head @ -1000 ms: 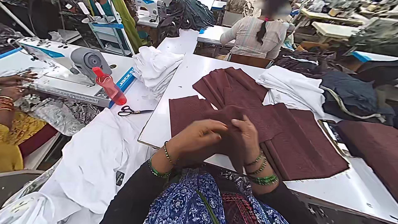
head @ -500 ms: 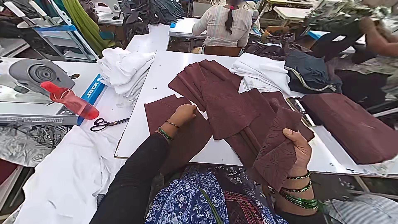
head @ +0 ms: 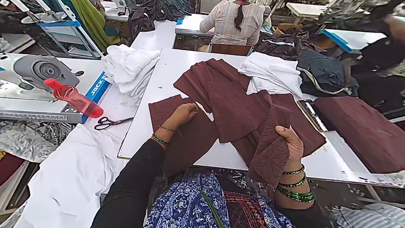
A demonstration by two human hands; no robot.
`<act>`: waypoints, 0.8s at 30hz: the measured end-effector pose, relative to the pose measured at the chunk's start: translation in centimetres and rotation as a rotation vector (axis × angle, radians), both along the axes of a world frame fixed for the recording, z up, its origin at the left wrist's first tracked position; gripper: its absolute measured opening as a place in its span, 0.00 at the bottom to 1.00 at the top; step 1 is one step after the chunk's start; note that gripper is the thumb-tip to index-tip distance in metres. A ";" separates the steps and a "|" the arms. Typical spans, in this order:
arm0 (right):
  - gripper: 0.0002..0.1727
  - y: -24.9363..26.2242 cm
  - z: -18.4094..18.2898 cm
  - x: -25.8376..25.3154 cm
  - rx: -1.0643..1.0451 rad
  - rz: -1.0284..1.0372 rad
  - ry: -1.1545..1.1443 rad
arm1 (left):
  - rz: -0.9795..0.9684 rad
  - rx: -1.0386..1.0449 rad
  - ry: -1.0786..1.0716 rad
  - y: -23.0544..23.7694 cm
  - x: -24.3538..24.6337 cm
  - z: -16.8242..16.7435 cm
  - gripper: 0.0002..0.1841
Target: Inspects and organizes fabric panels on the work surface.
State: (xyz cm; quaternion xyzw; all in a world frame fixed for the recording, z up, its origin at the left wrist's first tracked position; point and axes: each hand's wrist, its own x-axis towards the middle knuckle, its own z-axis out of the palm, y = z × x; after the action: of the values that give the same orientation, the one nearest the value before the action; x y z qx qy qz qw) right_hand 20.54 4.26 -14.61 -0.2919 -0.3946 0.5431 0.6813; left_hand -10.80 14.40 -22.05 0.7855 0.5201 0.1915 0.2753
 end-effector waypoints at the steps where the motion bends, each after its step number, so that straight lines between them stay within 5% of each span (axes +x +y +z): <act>1: 0.18 0.2 -0.1 -0.2 -0.018 0.006 -0.004 | 0.009 -0.013 0.010 -0.1 -0.1 0.1 0.12; 7: 0.18 1.0 -0.2 -2.1 -0.047 0.071 0.022 | -0.084 -0.166 0.227 1.3 2.3 0.5 0.15; 13: 0.19 0.6 -0.6 -1.7 -0.078 0.067 0.005 | -0.125 -0.036 0.144 1.0 1.2 -0.3 0.11; 17: 0.19 0.5 -0.6 -0.9 -0.064 0.065 -0.008 | 0.023 0.251 -0.316 -2.4 -2.3 0.0 0.07; 20: 0.19 0.7 -0.4 -0.6 -0.060 0.059 -0.045 | 0.302 0.307 -0.999 -8.3 -6.3 -0.8 0.07; 22: 0.18 1.2 -0.1 -0.7 -0.056 0.067 -0.092 | 0.480 0.342 -1.457 -12.7 -8.2 -1.1 0.20; 24: 0.19 2.3 0.3 -1.4 -0.028 0.140 -0.136 | 0.741 0.355 -1.650 -15.9 -9.8 0.3 0.26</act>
State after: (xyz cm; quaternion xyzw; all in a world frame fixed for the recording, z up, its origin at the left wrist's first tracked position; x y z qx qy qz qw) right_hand 19.19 6.61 -14.26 -0.3093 -0.4519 0.5735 0.6093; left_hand -20.64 -1.46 -21.76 0.2140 0.3404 0.8439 0.3552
